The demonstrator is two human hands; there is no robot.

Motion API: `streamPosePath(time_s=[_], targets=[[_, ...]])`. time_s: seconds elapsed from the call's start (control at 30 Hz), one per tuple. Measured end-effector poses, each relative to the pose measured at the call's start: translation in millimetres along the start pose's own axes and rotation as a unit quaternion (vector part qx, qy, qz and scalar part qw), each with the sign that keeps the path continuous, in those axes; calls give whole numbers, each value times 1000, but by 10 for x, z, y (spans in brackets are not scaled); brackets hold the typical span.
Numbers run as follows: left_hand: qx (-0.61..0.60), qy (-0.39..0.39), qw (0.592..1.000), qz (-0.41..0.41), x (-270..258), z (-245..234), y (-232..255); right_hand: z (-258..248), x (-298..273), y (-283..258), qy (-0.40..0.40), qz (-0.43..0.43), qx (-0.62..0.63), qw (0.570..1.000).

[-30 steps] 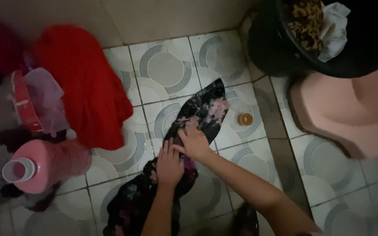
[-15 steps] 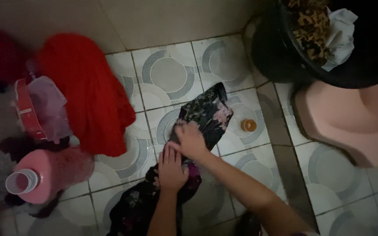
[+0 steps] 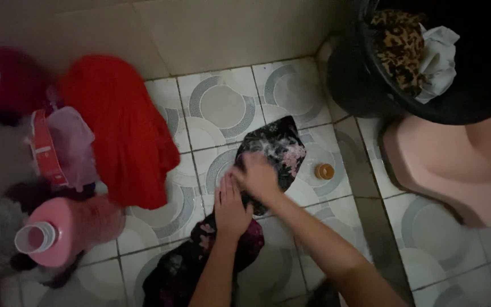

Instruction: Manually washing a piece of clothing on a tiled bathroom floor using liquid soap and hand scrubbing.

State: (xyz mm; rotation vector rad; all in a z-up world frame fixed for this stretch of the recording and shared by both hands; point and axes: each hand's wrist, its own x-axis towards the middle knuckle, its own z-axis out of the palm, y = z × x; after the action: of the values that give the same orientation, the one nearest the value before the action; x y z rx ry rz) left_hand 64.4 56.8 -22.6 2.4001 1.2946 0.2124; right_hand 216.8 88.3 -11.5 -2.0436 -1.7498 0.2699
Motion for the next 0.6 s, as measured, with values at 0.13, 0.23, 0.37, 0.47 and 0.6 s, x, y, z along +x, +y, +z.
streamPosePath(time_s=[0.13,0.23,0.37,0.47,0.6], targets=[[37,-73,997,-10,-410,125,28,82,-144,-12,4,-77,22,997],[31,-72,997,-24,-615,48,75,50,176,356,-66,0,-104,992],[5,-15,1000,-14,-643,-20,108,-370,528,478,6,119,-84,989],[8,-27,999,-22,-599,-63,138,-169,199,207,-22,72,-61,995],[-2,-80,996,-49,-582,-56,138,-7,-359,-246,-70,-135,34,988]])
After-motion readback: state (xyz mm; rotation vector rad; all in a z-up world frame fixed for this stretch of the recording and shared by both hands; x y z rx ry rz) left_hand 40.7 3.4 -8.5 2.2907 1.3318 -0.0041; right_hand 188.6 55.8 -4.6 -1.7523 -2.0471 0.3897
